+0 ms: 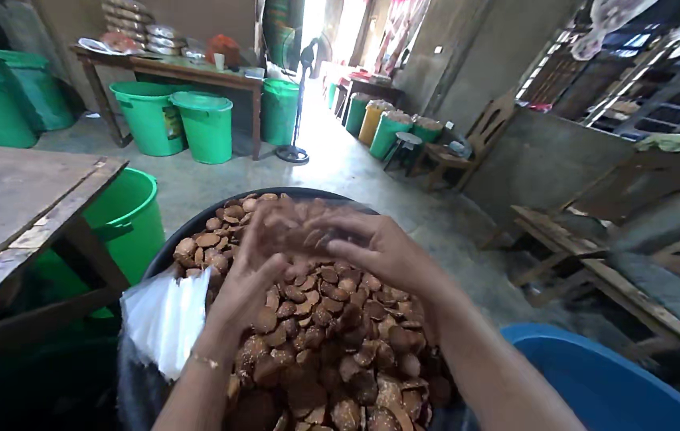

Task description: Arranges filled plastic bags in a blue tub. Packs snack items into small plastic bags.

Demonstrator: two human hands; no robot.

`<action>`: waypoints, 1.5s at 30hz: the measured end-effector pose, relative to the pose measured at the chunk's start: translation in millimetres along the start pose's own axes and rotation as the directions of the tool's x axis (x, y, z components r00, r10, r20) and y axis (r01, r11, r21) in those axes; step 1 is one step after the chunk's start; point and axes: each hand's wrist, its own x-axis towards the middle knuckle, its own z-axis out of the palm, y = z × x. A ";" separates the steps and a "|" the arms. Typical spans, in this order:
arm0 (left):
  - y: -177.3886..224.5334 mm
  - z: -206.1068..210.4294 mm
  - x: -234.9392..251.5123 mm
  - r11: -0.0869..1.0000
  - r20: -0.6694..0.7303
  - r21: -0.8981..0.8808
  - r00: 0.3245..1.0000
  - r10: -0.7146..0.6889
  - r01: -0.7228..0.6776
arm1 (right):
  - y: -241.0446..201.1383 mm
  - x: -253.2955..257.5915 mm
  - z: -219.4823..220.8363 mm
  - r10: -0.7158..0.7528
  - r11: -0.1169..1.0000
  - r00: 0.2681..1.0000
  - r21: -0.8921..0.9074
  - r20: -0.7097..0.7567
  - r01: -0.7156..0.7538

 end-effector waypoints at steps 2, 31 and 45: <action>-12.1 -11.2 -1.2 0.910 0.290 -0.374 0.955 -0.069 0.180 | -8.1 7.8 0.3 -0.027 0.995 0.999 0.091 -0.018 0.028; -1.3 -31.6 13.5 0.762 -0.334 -0.608 0.943 0.011 -0.224 | 149.3 76.5 125.4 0.218 0.692 0.942 -0.722 0.255 0.035; 6.6 -27.9 14.9 0.758 -0.405 -0.615 0.912 -0.069 -0.216 | 107.7 78.2 109.0 0.522 0.695 0.768 -0.706 0.370 -0.132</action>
